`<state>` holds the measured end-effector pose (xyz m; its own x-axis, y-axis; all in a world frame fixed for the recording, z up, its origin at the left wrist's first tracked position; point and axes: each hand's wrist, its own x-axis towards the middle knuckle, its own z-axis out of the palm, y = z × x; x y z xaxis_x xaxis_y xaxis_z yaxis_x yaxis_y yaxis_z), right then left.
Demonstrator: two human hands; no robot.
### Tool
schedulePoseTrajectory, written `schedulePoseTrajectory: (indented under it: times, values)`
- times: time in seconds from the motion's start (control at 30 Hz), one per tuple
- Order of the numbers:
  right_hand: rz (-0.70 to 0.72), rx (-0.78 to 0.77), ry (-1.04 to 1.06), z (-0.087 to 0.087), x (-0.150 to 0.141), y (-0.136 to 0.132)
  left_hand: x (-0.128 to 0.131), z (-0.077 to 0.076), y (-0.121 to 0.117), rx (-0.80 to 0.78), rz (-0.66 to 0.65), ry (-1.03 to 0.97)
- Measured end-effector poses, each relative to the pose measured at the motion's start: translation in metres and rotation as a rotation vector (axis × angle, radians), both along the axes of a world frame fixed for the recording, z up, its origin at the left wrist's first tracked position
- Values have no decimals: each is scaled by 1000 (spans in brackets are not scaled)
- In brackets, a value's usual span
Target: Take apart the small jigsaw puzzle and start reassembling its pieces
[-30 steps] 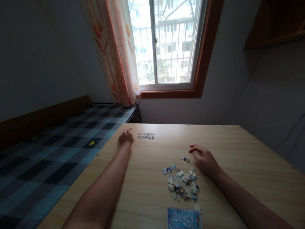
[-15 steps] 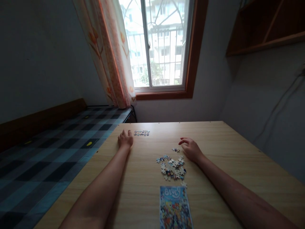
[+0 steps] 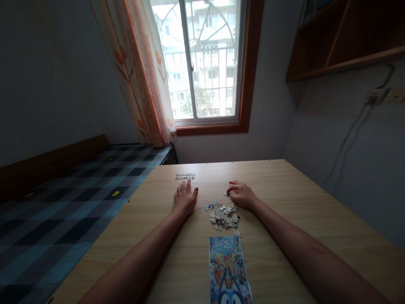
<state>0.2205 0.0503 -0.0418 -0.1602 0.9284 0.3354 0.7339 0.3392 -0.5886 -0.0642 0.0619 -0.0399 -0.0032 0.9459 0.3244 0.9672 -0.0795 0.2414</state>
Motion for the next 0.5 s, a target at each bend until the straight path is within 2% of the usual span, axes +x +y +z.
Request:
schedulePoseTrajectory:
  times: [0.27, 0.5]
  values:
    - [-60, 48, 32, -4, 2, 7, 15, 8, 3, -22, -91, -7]
    - [-81, 59, 111, -6, 3, 6, 12, 16, 14, -118, -236, 17]
